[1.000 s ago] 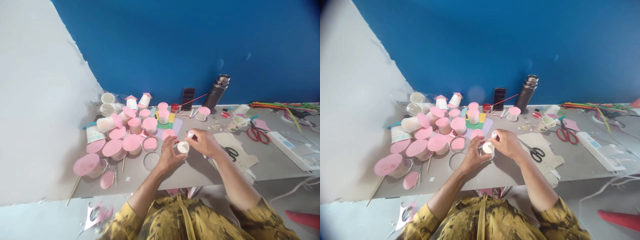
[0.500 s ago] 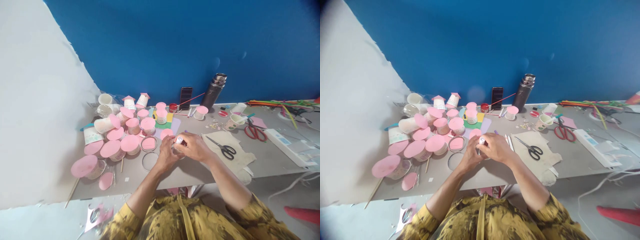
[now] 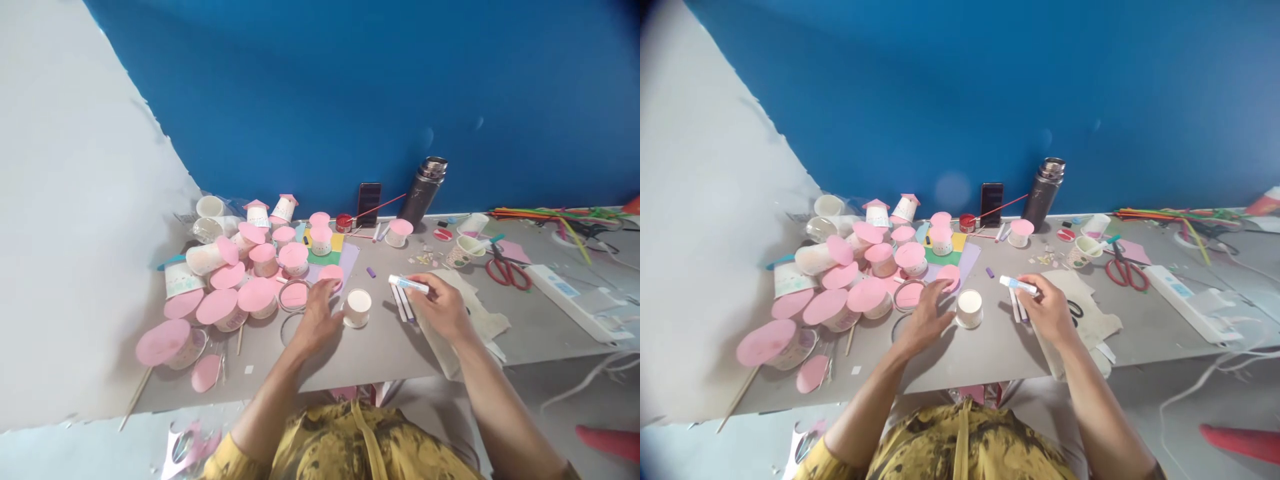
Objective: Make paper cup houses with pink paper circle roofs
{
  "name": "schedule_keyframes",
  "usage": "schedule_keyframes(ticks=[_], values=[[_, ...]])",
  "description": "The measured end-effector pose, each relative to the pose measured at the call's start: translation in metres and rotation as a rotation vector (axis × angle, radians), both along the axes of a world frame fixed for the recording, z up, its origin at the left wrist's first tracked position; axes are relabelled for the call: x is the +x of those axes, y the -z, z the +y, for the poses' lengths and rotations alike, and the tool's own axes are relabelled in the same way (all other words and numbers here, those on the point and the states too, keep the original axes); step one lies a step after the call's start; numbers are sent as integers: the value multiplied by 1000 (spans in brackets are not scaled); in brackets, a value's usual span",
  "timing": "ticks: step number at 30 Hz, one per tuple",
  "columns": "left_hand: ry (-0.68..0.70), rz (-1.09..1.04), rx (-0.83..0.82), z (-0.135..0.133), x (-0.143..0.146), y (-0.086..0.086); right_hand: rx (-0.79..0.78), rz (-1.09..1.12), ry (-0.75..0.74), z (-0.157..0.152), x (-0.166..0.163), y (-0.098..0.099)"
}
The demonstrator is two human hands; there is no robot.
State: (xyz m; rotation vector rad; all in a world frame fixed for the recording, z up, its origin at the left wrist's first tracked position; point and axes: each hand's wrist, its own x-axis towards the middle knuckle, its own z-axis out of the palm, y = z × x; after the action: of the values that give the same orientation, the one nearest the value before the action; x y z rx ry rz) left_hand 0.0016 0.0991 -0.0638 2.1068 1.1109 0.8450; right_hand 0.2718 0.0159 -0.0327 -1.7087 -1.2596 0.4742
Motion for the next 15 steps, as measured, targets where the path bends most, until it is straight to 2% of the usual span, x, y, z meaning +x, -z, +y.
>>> schedule_keyframes(ticks=[4, 8, 15], values=[[-57, 138, -2, 30, -9, -23, 7, 156, 38, -19, 5, 14], [-59, 255, 27, 54, 6, -38, 40, 241, 91, -28, 11, 19], [-88, 405, 5, 53, 30, -34, 32, 209, 221, -44, 39, 37]])
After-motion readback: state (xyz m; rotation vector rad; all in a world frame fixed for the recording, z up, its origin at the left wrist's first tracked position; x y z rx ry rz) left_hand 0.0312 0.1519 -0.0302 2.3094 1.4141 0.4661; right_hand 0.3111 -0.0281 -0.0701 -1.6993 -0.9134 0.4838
